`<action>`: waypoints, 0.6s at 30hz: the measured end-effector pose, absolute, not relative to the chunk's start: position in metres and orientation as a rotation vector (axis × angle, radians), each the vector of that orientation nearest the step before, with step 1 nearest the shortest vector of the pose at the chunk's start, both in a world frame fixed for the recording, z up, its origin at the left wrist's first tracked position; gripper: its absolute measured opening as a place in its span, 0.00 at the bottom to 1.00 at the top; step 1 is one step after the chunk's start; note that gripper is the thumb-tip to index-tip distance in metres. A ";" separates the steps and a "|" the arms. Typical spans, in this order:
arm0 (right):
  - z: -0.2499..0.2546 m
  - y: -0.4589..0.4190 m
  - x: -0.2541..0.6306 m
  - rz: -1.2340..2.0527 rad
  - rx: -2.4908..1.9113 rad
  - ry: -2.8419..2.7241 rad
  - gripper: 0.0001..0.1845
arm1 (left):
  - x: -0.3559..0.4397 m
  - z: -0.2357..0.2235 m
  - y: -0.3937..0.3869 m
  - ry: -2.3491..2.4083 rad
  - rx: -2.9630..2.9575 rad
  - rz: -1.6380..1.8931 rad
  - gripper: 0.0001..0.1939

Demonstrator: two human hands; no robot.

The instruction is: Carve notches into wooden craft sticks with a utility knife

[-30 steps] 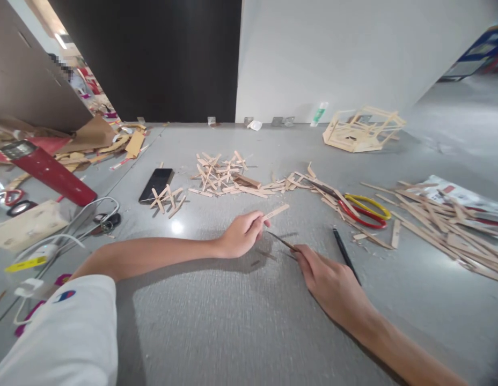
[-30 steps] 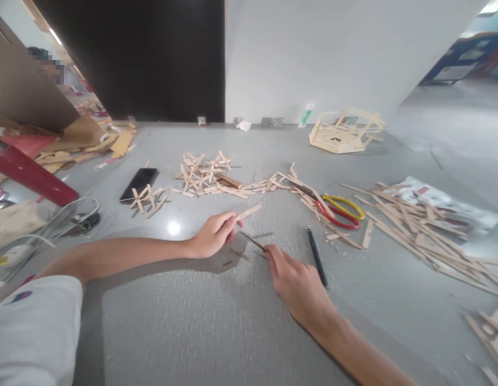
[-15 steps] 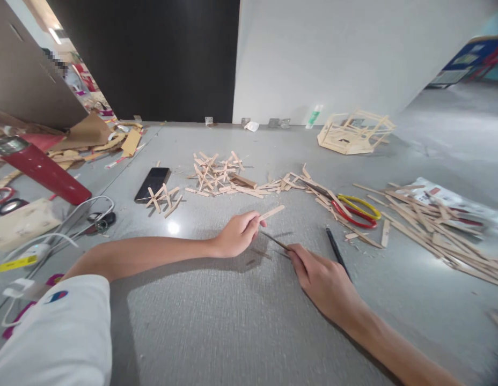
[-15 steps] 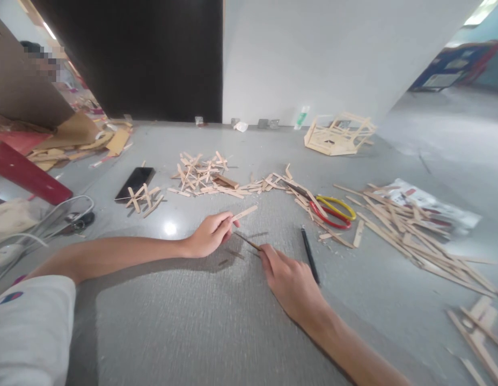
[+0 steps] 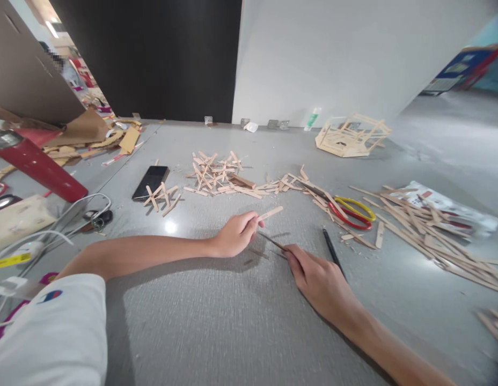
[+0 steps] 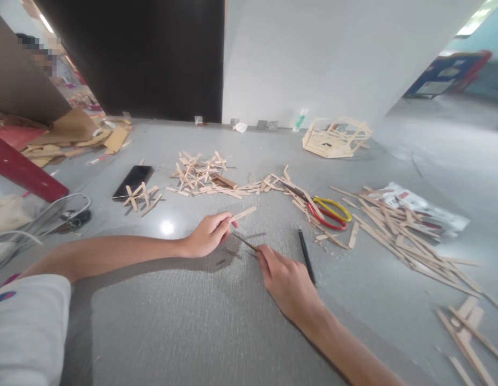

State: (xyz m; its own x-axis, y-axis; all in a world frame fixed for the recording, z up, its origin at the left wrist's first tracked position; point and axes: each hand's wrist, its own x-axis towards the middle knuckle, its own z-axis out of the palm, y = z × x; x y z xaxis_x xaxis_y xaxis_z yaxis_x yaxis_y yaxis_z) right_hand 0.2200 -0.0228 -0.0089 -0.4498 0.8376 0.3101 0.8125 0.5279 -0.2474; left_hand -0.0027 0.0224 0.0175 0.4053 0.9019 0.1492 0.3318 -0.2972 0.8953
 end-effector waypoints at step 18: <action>-0.008 -0.026 0.229 -0.290 -1.353 -2.332 0.17 | -0.005 0.021 0.023 1.021 1.911 0.734 0.19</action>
